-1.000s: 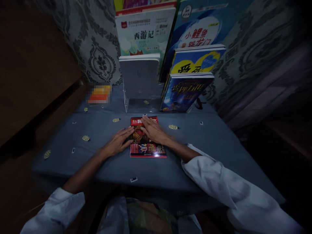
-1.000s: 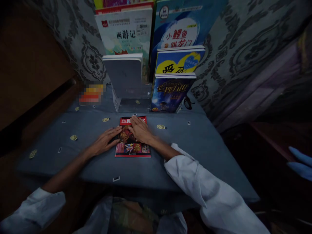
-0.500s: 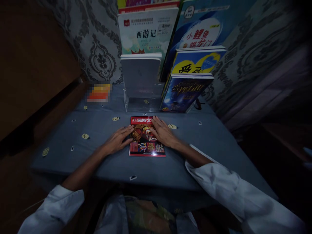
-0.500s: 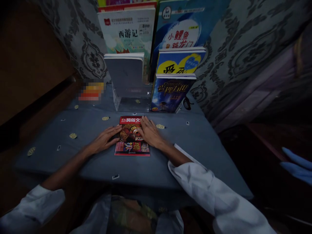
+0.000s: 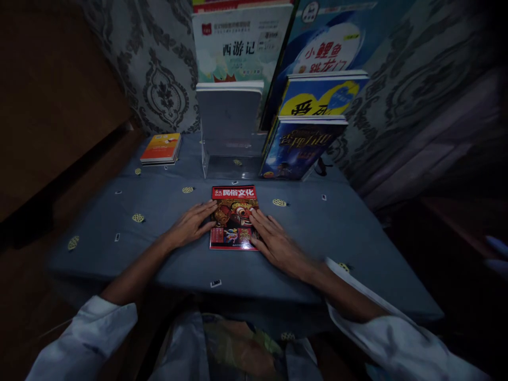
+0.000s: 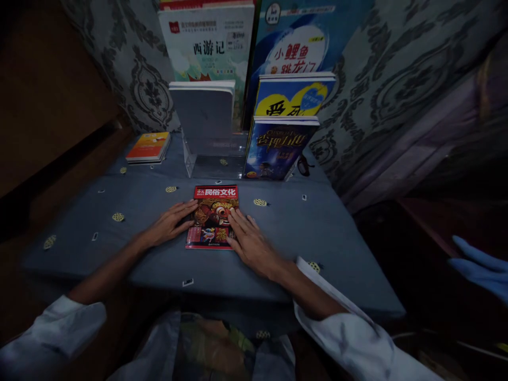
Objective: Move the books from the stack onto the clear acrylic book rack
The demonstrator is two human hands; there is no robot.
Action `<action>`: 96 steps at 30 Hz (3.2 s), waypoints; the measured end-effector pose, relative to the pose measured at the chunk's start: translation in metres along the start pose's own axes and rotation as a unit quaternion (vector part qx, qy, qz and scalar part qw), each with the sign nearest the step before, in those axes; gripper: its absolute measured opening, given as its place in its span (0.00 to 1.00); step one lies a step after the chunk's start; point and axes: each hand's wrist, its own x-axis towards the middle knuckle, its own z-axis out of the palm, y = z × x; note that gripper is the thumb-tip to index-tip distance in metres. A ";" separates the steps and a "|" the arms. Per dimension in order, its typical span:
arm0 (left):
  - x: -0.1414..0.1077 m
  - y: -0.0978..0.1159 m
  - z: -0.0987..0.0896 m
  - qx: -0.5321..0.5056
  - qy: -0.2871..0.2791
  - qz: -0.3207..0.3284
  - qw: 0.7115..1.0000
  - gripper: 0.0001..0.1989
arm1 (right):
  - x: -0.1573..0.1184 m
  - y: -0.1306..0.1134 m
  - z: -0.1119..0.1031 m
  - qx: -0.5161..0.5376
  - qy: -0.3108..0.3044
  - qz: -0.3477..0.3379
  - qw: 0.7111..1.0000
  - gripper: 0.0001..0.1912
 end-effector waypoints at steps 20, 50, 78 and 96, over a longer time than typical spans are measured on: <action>-0.044 0.041 -0.009 0.000 -0.013 0.036 0.999 0.25 | -0.026 -0.010 0.009 0.030 0.024 0.000 0.999 0.29; -0.002 0.111 0.014 0.051 -0.112 0.174 0.977 0.26 | -0.031 -0.010 0.003 0.152 0.058 0.004 0.987 0.29; 0.078 0.091 0.012 0.057 -0.113 0.191 0.973 0.21 | -0.039 -0.012 -0.008 0.267 0.098 0.088 0.955 0.31; 0.120 0.028 0.020 0.050 -0.081 0.093 0.991 0.21 | -0.037 -0.007 -0.002 0.164 0.094 0.017 0.982 0.25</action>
